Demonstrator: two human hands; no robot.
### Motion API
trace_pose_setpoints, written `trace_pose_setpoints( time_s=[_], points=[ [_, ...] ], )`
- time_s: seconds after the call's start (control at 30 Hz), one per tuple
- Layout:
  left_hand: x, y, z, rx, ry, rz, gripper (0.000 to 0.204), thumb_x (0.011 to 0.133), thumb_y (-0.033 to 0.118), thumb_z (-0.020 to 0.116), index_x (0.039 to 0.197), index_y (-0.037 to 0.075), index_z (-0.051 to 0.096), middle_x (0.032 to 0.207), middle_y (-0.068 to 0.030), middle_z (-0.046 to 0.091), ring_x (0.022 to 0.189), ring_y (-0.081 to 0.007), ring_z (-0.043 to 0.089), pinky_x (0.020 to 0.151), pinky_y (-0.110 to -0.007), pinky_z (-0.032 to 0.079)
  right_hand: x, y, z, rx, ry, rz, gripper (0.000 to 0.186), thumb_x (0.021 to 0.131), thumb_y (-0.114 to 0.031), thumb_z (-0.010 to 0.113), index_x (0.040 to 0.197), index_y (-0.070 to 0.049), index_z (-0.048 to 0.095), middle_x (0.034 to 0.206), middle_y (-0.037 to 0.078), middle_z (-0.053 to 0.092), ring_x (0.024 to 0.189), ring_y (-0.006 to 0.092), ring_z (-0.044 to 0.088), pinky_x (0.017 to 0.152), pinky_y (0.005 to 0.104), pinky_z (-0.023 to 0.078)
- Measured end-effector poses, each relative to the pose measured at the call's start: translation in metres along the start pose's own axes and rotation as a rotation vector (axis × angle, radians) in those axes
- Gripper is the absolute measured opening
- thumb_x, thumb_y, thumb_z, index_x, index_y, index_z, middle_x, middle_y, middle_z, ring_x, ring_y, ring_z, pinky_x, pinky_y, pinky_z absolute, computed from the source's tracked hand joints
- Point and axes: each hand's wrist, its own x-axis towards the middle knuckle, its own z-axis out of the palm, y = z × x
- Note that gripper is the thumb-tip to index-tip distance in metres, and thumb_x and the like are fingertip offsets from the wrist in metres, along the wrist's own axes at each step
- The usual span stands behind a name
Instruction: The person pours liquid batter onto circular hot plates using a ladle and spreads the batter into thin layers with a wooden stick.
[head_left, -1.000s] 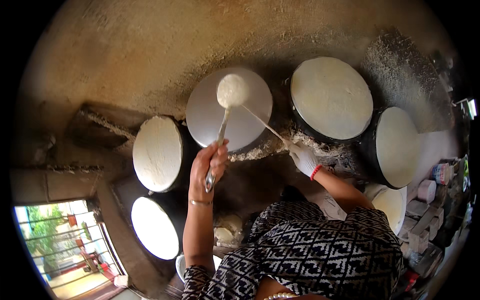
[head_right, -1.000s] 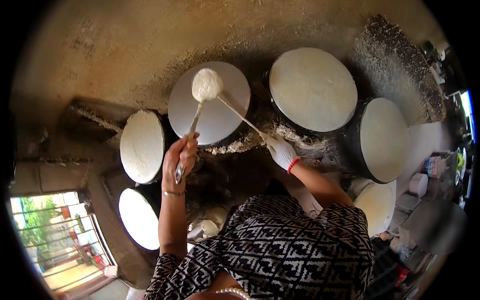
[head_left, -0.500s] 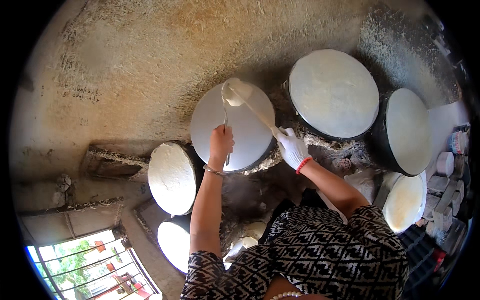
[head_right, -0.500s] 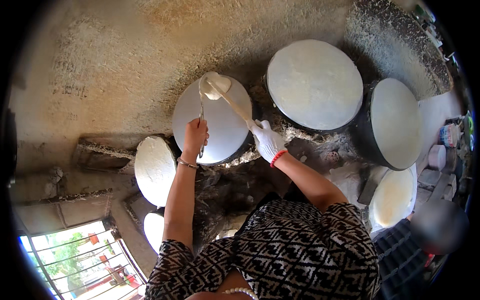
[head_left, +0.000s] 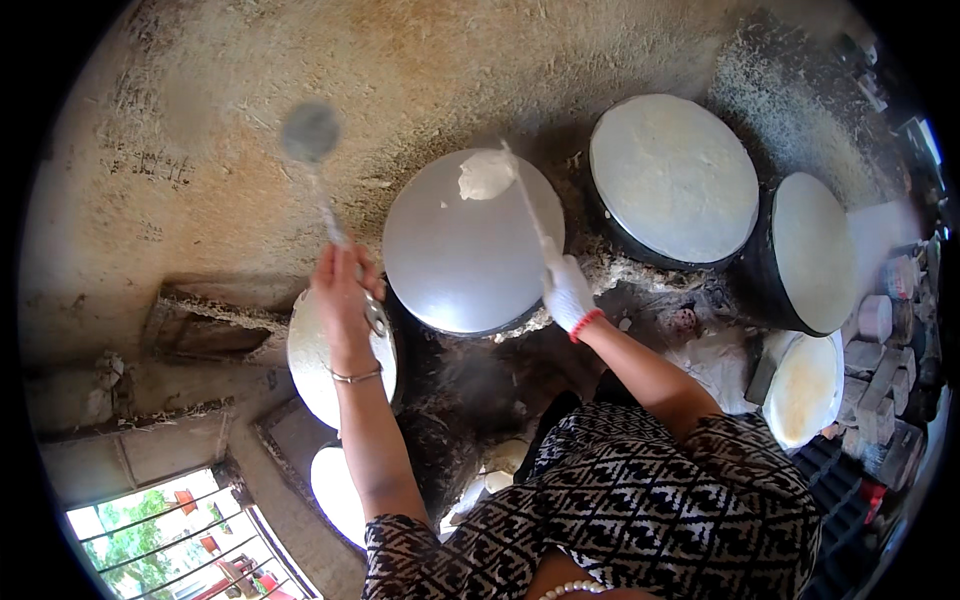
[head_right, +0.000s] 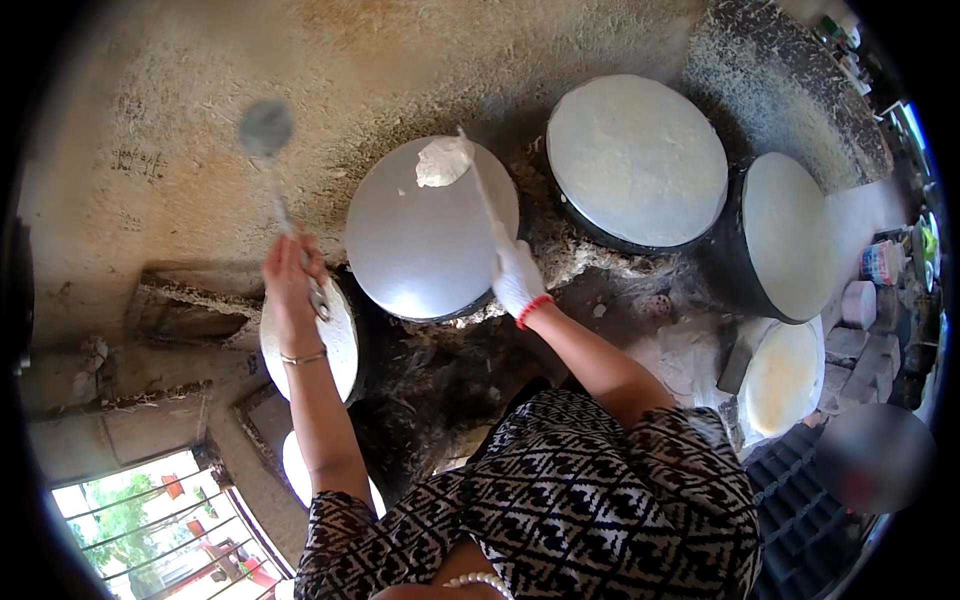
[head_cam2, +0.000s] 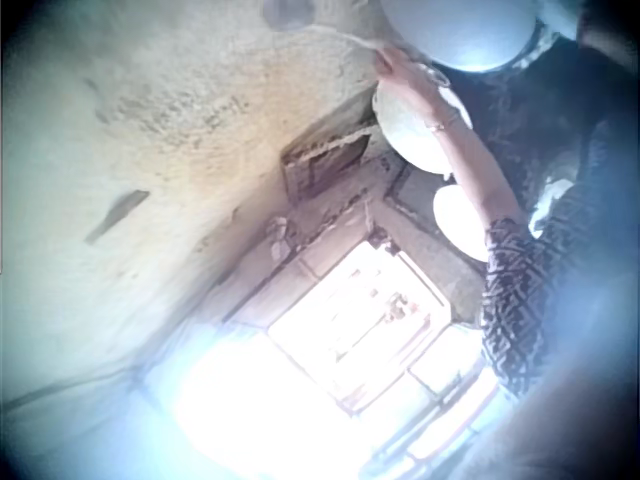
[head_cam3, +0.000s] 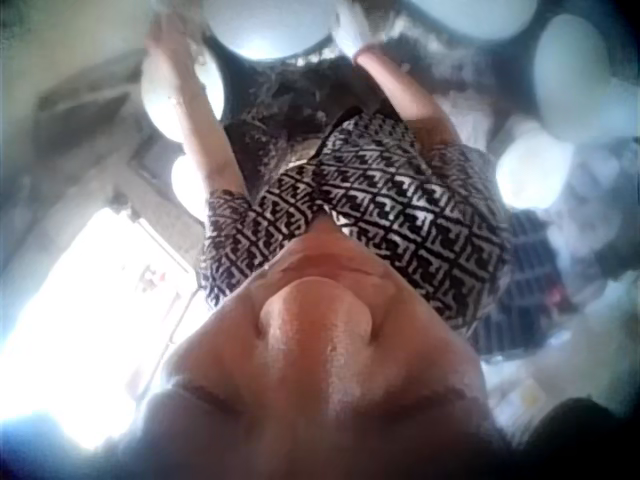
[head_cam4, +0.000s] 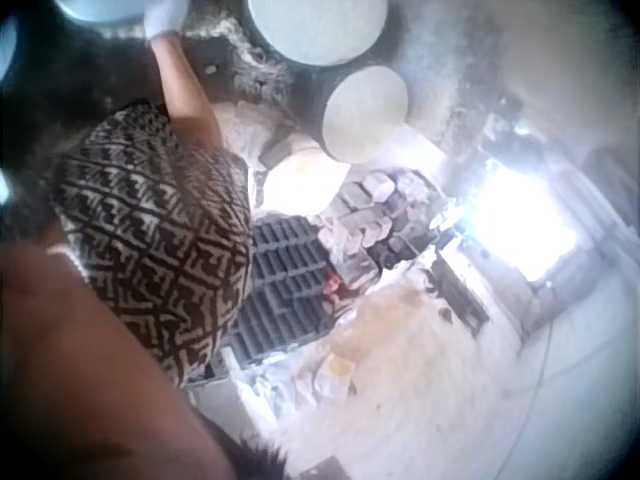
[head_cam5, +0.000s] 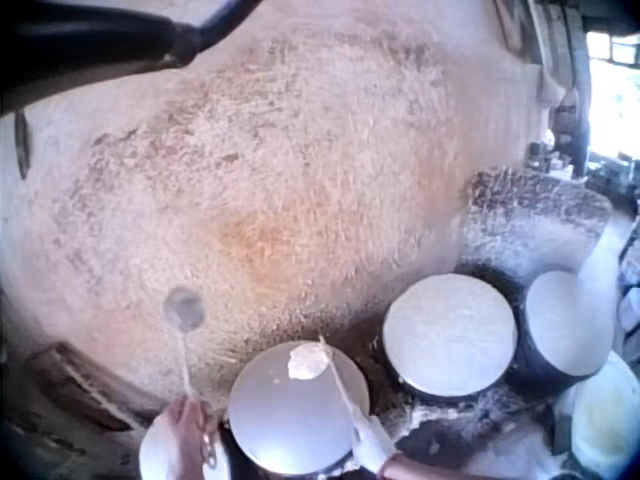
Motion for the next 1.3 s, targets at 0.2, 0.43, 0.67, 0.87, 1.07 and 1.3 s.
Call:
trace_pose_setpoints(
  time_s=[0.2, 0.43, 0.67, 0.87, 1.07, 1.3],
  points=[
    [-0.020, -0.049, -0.041, 0.224, -0.294, -0.152, 0.023, 0.099, 0.015, 0.050, 0.114, -0.001, 0.056, 0.076, -0.0017, 0.051, 0.050, -0.0059, 0.043, 0.039, -0.021, 0.038, 0.026, -0.006, 0.027, 0.347, -0.040, 0.137, 0.037, 0.098, -0.032, 0.049, 0.115, 0.001, 0.050, 0.088, 0.015, 0.052, 0.074, 0.0226, 0.051, 0.069, 0.0311, 0.045],
    [-0.009, -0.070, -0.043, -0.018, -0.260, -0.278, 0.027, 0.100, 0.017, 0.049, 0.120, -0.001, 0.055, 0.078, -0.0009, 0.052, 0.050, -0.0053, 0.043, 0.039, -0.020, 0.037, 0.032, -0.055, 0.064, 0.342, -0.218, 0.640, 0.043, 0.100, -0.028, 0.049, 0.133, -0.001, 0.046, 0.111, 0.023, 0.056, 0.101, 0.0349, 0.054, 0.091, 0.0360, 0.042],
    [-0.057, -0.009, -0.077, -0.323, -0.151, -0.036, 0.029, 0.101, 0.019, 0.049, 0.122, 0.000, 0.056, 0.075, 0.0001, 0.047, 0.047, -0.0027, 0.036, 0.037, -0.017, 0.031, 0.042, -0.010, 0.047, 0.123, -0.158, 0.247, 0.038, 0.101, -0.033, 0.048, 0.118, 0.000, 0.056, 0.101, 0.010, 0.054, 0.091, 0.0148, 0.051, 0.087, 0.0279, 0.043],
    [-0.109, -0.046, -0.118, -0.313, -0.118, -0.300, 0.029, 0.102, 0.020, 0.047, 0.120, -0.002, 0.056, 0.075, -0.0005, 0.049, 0.045, -0.0022, 0.037, 0.035, -0.017, 0.033, 0.038, -0.006, 0.080, -0.011, -0.251, -0.107, 0.018, 0.094, -0.018, 0.052, 0.110, -0.010, 0.055, 0.077, 0.016, 0.054, 0.067, 0.0291, 0.058, 0.060, 0.0385, 0.049],
    [-0.198, -0.068, -0.144, -0.298, -0.084, -0.578, 0.033, 0.100, 0.025, 0.052, 0.118, -0.002, 0.056, 0.073, -0.0020, 0.050, 0.044, -0.0056, 0.039, 0.035, -0.020, 0.033, 0.071, -0.031, 0.055, 0.340, -0.253, 0.479, 0.025, 0.100, -0.028, 0.045, 0.110, -0.007, 0.055, 0.078, 0.019, 0.056, 0.074, 0.0303, 0.062, 0.066, 0.0432, 0.050],
    [-0.280, -0.102, -0.141, -0.344, -0.100, -0.712, 0.039, 0.097, 0.031, 0.058, 0.119, -0.002, 0.056, 0.074, -0.0030, 0.052, 0.049, -0.0086, 0.043, 0.039, -0.023, 0.036, -0.008, -0.030, 0.024, -0.206, -0.237, -0.175, 0.035, 0.091, -0.012, 0.053, 0.126, -0.014, 0.047, 0.096, 0.022, 0.054, 0.075, 0.0391, 0.060, 0.068, 0.0486, 0.051]
  ],
)
